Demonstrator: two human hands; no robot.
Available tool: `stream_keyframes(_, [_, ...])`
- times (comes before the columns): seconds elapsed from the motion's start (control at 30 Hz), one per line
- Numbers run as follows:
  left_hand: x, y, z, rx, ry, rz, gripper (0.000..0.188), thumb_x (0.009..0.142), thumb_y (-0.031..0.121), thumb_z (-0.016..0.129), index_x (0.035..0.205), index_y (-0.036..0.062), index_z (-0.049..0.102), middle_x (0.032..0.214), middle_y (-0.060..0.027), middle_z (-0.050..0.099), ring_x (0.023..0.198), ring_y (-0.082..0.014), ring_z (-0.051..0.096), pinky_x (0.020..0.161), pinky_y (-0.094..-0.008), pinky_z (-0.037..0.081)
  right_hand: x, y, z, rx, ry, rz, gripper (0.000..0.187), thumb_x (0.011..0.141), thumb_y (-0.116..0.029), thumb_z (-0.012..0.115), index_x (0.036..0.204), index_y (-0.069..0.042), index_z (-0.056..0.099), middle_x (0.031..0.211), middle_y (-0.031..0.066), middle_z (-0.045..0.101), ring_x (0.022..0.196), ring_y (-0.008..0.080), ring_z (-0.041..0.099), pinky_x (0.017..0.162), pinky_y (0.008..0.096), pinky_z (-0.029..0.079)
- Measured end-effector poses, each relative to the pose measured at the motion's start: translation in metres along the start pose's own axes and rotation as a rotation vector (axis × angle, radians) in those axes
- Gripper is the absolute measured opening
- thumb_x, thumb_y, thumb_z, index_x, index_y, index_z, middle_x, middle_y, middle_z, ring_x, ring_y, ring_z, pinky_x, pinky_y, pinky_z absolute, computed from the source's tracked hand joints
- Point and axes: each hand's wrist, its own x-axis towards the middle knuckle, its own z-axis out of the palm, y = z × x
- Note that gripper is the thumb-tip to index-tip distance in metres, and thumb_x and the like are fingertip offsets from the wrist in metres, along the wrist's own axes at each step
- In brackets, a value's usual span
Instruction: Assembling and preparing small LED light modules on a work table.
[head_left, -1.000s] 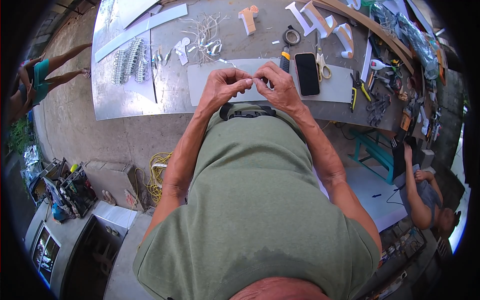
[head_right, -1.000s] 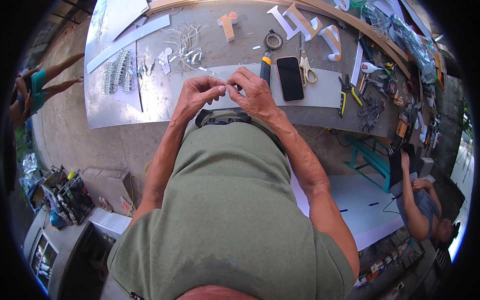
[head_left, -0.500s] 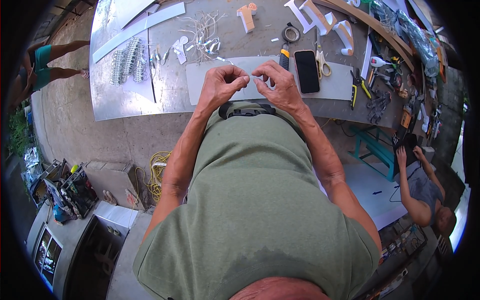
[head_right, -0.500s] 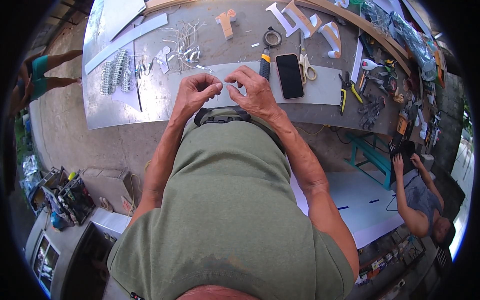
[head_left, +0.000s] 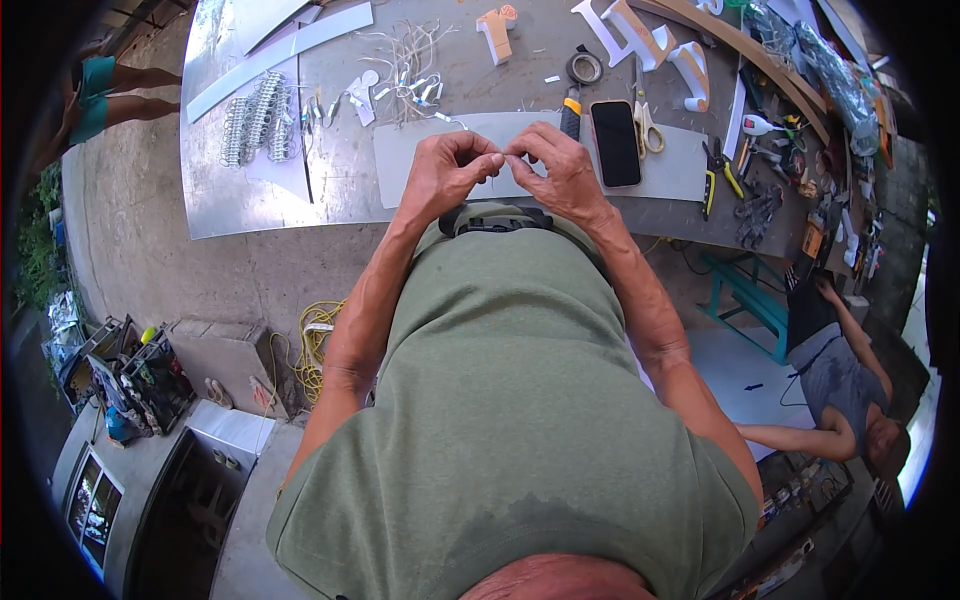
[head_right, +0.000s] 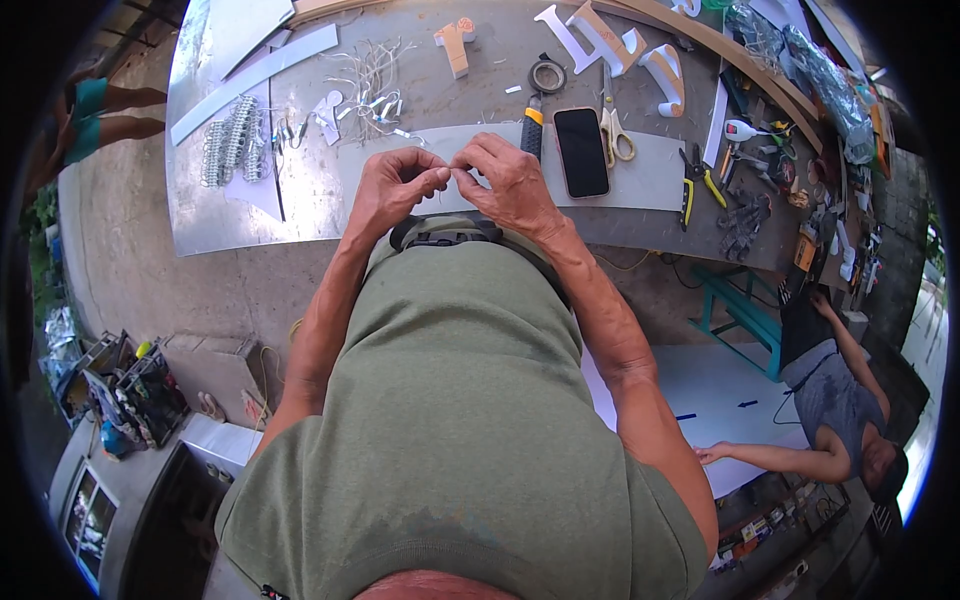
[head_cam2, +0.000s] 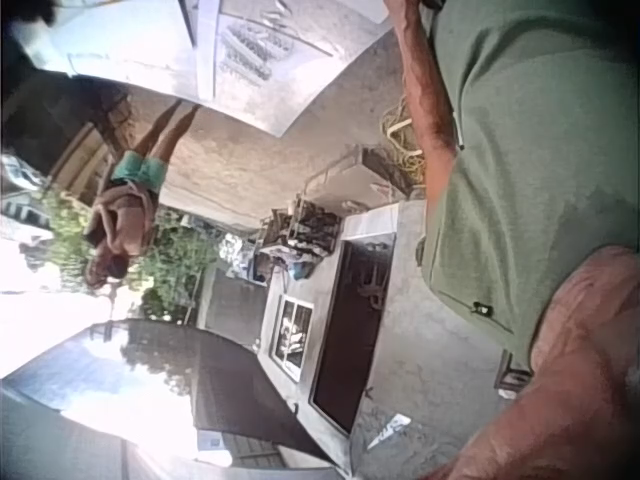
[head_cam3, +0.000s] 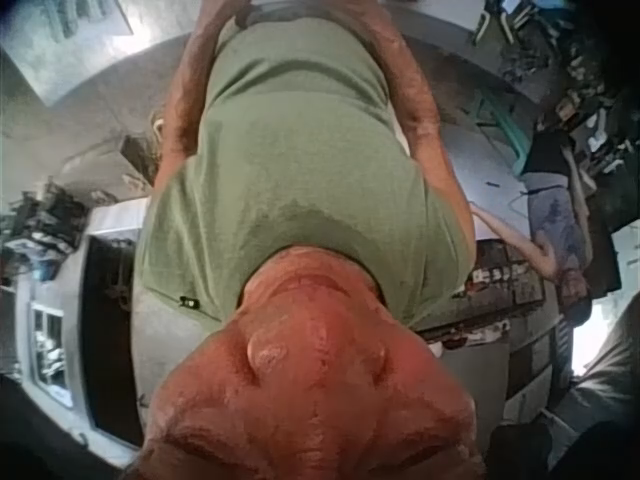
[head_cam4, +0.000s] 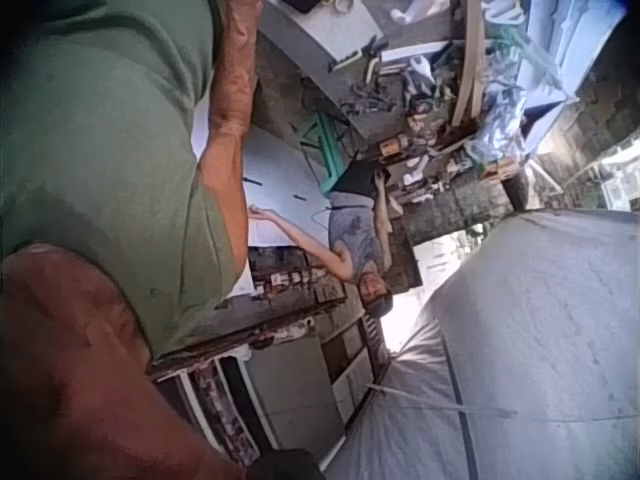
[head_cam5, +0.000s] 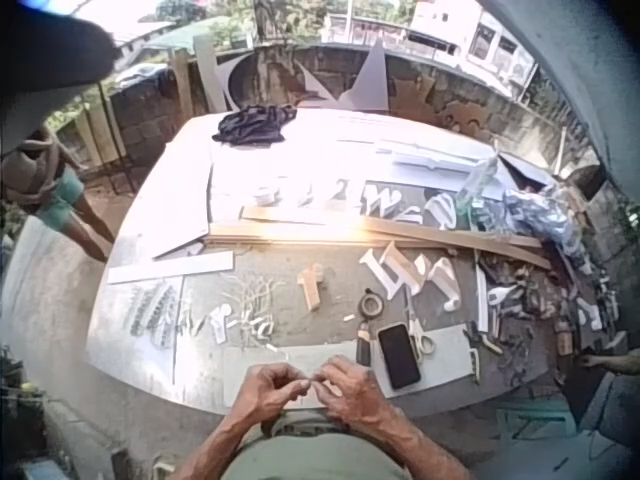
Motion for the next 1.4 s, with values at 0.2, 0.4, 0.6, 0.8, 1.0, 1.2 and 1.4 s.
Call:
stream_keyframes(0.2, [0.001, 0.001, -0.002, -0.086, -0.058, -0.033, 0.019, 0.09, 0.017, 0.075, 0.094, -0.0024, 0.075, 0.076, -0.005, 0.072, 0.066, -0.0088, 0.062, 0.06, -0.0247, 0.052, 0.0, 0.002, -0.001, -0.027, 0.002, -0.021, 0.012, 0.081, -0.004, 0.073, 0.09, -0.004, 0.065, 0.086, 0.0084, 0.063, 0.079, 0.0256, 0.065, 0.07, 0.0376, 0.053])
stream_keyframes(0.4, [0.001, -0.002, -0.002, -0.068, -0.06, -0.038, 0.021, 0.09, 0.018, 0.074, 0.094, -0.0022, 0.075, 0.075, -0.0052, 0.072, 0.065, -0.0089, 0.062, 0.06, -0.0249, 0.052, -0.001, 0.001, 0.0, -0.023, -0.008, -0.033, 0.012, 0.081, -0.004, 0.073, 0.09, -0.004, 0.065, 0.086, 0.0085, 0.063, 0.08, 0.026, 0.065, 0.07, 0.0377, 0.053])
stream_keyframes(0.6, [0.0, 0.001, -0.001, -0.046, -0.054, -0.039, 0.019, 0.089, 0.016, 0.073, 0.092, -0.0026, 0.075, 0.074, -0.0051, 0.071, 0.066, -0.0088, 0.063, 0.06, -0.0248, 0.052, 0.0, 0.002, 0.001, -0.064, 0.001, -0.078, 0.013, 0.08, -0.004, 0.072, 0.09, -0.003, 0.064, 0.087, 0.0095, 0.062, 0.08, 0.0276, 0.065, 0.07, 0.0386, 0.053])
stream_keyframes(0.8, [-0.009, 0.006, 0.001, -0.048, -0.061, -0.046, 0.015, 0.091, 0.014, 0.071, 0.092, -0.0009, 0.073, 0.076, -0.0018, 0.069, 0.067, -0.0068, 0.059, 0.061, -0.023, 0.048, 0.003, -0.017, 0.001, -0.19, 0.024, -0.19, 0.014, 0.074, -0.001, 0.067, 0.084, -0.001, 0.057, 0.081, 0.0127, 0.054, 0.077, 0.0304, 0.06, 0.066, 0.0414, 0.05])
stream_keyframes(1.0, [-0.017, 0.004, 0.003, -0.11, 0.008, 0.036, 0.015, 0.09, 0.013, 0.072, 0.092, -0.0017, 0.074, 0.075, -0.0006, 0.068, 0.063, -0.0045, 0.055, 0.057, -0.0218, 0.043, 0.006, -0.028, 0.002, -0.263, 0.005, -0.28, 0.018, 0.07, 0.004, 0.065, 0.083, -0.001, 0.053, 0.08, 0.0137, 0.053, 0.074, 0.0318, 0.058, 0.063, 0.0427, 0.049])
stream_keyframes(1.2, [-0.012, 0.026, -0.002, -0.205, 0.049, -0.044, 0.014, 0.088, 0.011, 0.072, 0.091, -0.0019, 0.075, 0.071, -0.0033, 0.069, 0.06, -0.0058, 0.057, 0.055, -0.0216, 0.045, 0.023, 0.038, -0.039, -0.574, 0.418, 0.128, 0.009, 0.084, -0.007, 0.064, 0.085, -0.004, 0.055, 0.087, 0.0128, 0.056, 0.077, 0.0312, 0.061, 0.066, 0.0433, 0.05])
stream_keyframes(1.4, [-0.008, 0.01, -0.002, -0.429, 0.191, 0.008, 0.017, 0.093, 0.015, 0.072, 0.095, -0.0013, 0.072, 0.079, -0.0056, 0.07, 0.065, -0.0079, 0.059, 0.059, -0.0227, 0.048, 0.009, 0.023, -0.043, -0.289, 0.16, 0.247, 0.012, 0.092, -0.009, 0.063, 0.1, -0.002, 0.065, 0.09, 0.0144, 0.066, 0.08, 0.0318, 0.067, 0.07, 0.0398, 0.052])
